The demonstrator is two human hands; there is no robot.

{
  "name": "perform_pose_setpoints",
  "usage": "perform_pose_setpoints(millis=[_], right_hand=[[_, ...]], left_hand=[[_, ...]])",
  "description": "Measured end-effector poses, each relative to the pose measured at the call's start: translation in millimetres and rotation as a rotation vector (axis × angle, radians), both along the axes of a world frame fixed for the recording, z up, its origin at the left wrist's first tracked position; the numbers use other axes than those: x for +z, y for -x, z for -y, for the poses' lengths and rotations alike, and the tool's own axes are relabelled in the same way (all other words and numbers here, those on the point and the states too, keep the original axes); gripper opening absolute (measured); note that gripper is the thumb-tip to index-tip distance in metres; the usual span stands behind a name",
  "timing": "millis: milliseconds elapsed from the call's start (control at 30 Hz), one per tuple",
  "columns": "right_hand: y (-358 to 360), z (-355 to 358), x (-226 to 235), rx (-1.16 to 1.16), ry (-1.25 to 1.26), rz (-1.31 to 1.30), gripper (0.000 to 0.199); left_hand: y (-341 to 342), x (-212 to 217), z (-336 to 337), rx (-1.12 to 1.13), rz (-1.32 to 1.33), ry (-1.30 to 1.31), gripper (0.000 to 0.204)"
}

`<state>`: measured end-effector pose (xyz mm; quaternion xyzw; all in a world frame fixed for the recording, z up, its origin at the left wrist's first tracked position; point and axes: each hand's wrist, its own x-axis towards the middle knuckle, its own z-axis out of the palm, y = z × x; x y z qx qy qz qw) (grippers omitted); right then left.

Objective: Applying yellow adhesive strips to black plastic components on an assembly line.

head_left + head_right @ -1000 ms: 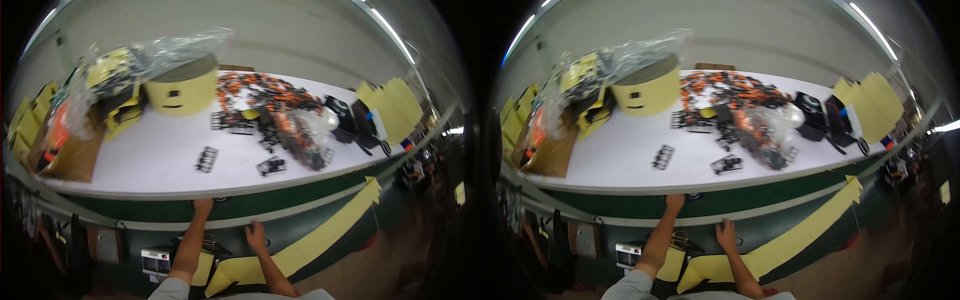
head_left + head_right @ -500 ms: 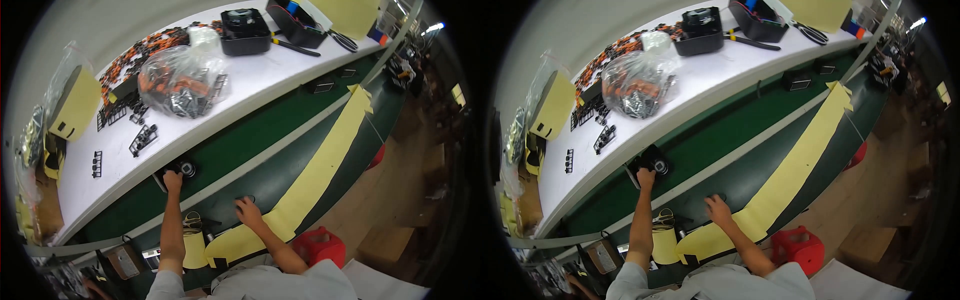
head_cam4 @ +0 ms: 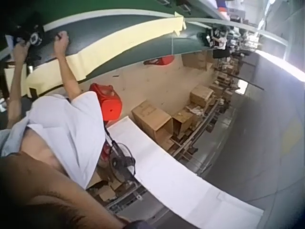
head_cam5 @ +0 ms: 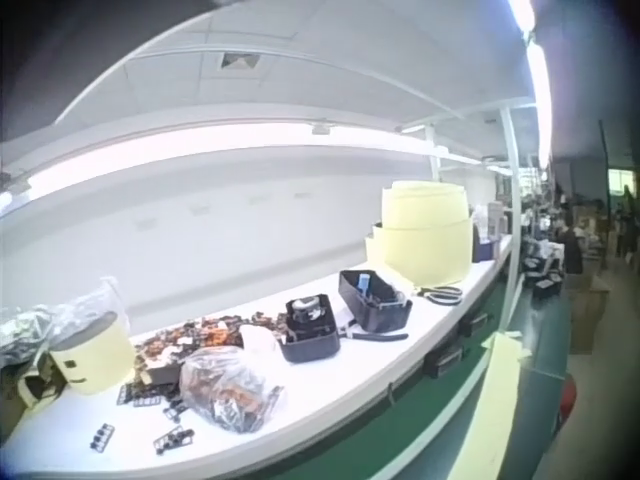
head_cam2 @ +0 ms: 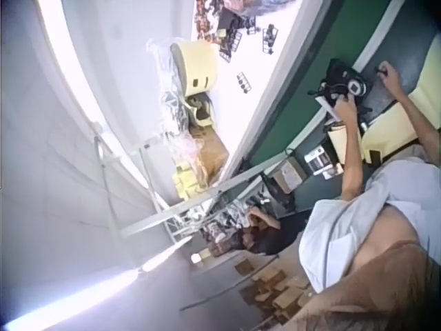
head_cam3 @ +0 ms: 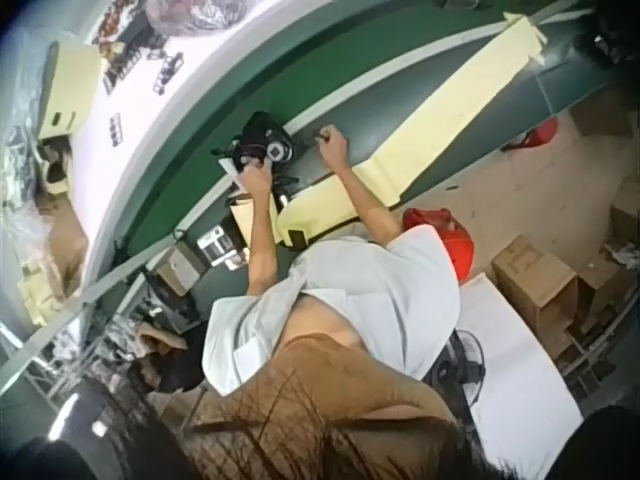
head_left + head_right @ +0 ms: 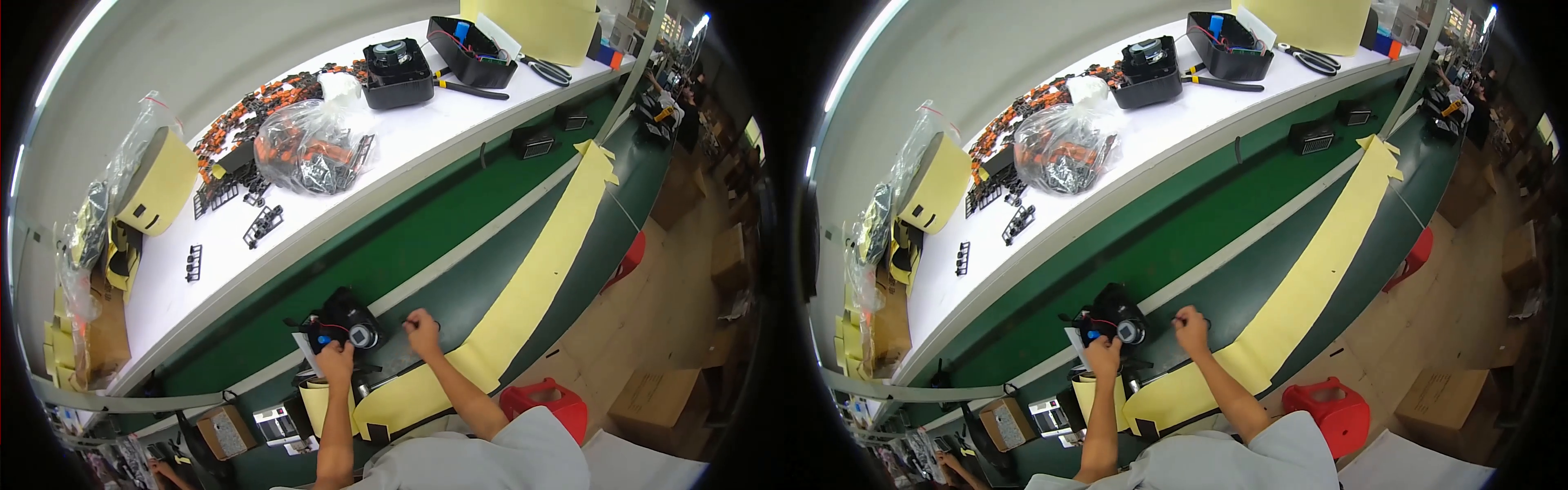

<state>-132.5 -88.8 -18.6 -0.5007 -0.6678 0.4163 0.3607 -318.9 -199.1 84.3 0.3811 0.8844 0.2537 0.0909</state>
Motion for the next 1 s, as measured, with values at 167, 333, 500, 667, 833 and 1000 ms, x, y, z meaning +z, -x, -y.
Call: perform_pose_setpoints(millis=[167,333,500,667,833,1000], right_hand=[[-69,-37,19,-0.517,0.831,-0.855,0.029],[-90,-66,56,-0.213,0.590,-1.232,0.051],[-109,-76,71,-0.296,0.564,-0.770,0.051],[-115,-28,26,-0.190,0.814,-0.486,0.032],[-112,3,-1,-0.206,0.860,-0.425,0.026],[-103,-11,6,-0.152,0.840,-0.408,0.024]], left_hand=[[-37,-28,-11,-0.117,0.032,-0.026,0.030],[-68,-53,-12,-0.246,0.014,0.048,0.029],[-83,-67,-4,-0.246,0.083,0.098,0.031],[-81,-67,-9,-0.256,0.096,0.242,0.033],[-121,3,-11,-0.303,-0.025,0.219,0.052],[-141,-14,-18,-0.770,-0.435,0.116,0.072]])
